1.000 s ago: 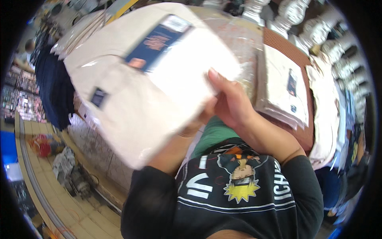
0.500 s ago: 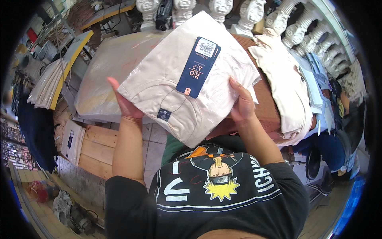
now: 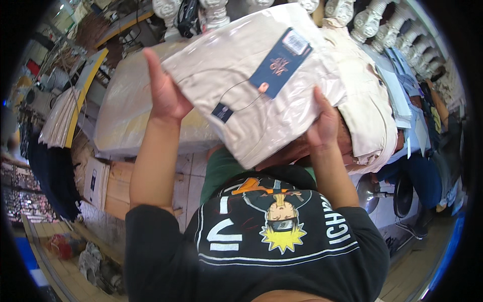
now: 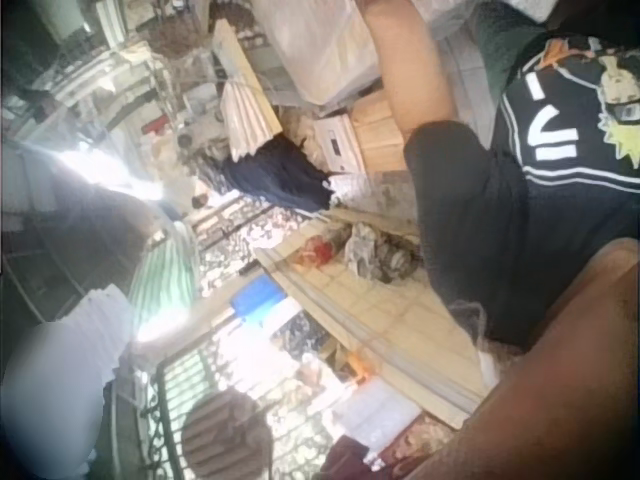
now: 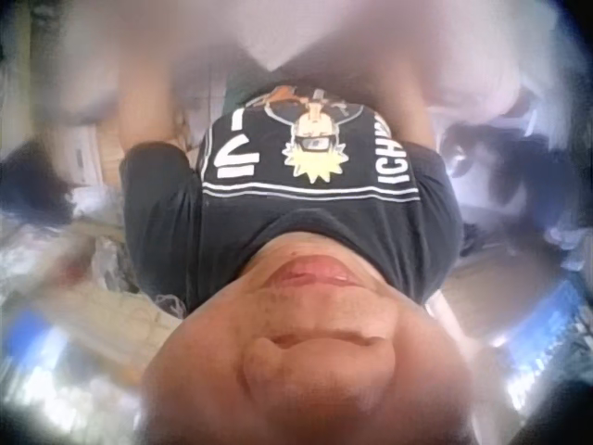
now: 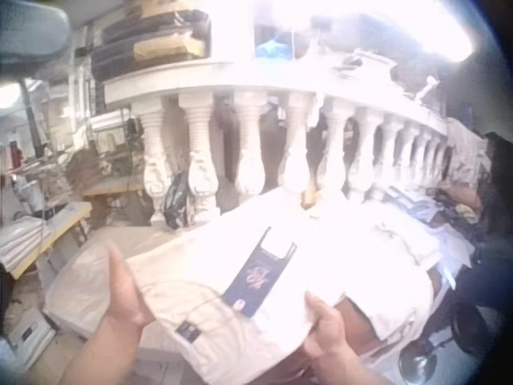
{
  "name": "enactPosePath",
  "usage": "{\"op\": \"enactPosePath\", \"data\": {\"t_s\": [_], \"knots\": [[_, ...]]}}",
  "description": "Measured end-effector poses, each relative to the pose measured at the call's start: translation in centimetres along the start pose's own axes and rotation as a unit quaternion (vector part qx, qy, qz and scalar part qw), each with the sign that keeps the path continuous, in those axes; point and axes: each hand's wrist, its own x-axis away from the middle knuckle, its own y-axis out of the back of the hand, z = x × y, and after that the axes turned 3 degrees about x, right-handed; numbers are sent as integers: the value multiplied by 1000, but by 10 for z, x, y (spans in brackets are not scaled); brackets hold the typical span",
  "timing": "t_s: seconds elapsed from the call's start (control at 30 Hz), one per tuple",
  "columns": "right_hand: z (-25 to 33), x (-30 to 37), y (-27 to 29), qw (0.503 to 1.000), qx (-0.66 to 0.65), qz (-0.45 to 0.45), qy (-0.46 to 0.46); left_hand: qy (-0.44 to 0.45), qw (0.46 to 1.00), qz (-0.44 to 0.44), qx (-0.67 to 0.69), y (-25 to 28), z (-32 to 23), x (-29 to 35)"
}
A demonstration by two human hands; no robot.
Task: The person packages folded shirts into plastic bags by placing a shirt into a bag, sealing it, and stacking the finished packages.
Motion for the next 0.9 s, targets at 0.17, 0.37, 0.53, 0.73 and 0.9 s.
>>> {"op": "enactPosePath", "data": {"t_s": [0.17, 0.37, 0.53, 0.73, 0.9], "knots": [[10, 1, 1, 999, 16, -15, 35, 6, 999, 34, -23, -12, 3, -8], [37, -34, 6, 997, 6, 74, -22, 138, 927, 311, 161, 29, -20, -45], [126, -100, -84, 946, 81, 314, 2, 87, 977, 172, -88, -36, -58, -77], [98, -97, -104, 673, 715, -122, 143, -66, 950, 54, -300, -14, -11, -103], [45, -158, 27, 728, 659, 61, 178, 44, 941, -55, -331, 25, 56, -70]]}}
